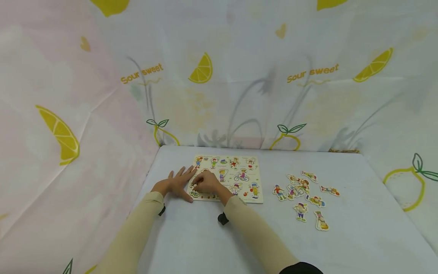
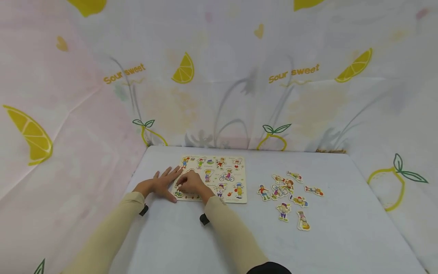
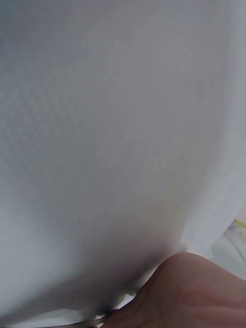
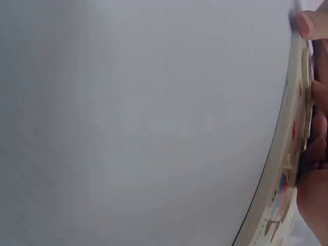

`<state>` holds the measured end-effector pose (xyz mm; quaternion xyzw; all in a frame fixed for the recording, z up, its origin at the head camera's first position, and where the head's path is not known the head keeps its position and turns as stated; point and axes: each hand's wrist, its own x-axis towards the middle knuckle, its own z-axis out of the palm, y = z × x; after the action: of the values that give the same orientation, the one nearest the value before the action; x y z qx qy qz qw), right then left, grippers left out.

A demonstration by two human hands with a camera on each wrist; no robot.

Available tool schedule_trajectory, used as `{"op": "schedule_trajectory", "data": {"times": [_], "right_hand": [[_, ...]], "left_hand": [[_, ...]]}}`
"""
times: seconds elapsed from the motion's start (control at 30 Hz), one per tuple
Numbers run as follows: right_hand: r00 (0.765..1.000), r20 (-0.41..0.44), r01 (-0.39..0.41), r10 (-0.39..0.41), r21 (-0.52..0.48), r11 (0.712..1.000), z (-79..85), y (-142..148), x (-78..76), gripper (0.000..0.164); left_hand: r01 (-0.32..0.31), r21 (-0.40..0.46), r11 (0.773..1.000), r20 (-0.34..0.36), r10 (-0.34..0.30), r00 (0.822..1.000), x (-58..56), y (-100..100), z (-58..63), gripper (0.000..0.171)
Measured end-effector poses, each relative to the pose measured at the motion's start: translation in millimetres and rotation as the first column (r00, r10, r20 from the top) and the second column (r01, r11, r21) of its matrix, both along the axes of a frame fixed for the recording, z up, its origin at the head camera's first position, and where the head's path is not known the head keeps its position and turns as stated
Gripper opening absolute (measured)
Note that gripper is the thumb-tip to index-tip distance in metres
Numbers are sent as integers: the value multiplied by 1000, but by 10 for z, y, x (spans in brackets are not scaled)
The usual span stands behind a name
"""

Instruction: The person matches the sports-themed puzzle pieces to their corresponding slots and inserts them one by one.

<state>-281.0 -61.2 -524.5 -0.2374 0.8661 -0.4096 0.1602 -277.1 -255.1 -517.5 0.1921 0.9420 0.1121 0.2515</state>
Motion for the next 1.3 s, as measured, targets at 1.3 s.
{"op": "schedule_trajectory", "data": {"times": [1.3], "right_hand": [[984, 175, 6, 14, -111, 994, 4, -26, 66, 28]], "left_hand": [[11, 54, 998, -8, -11, 1000, 34, -28, -51, 135]]}}
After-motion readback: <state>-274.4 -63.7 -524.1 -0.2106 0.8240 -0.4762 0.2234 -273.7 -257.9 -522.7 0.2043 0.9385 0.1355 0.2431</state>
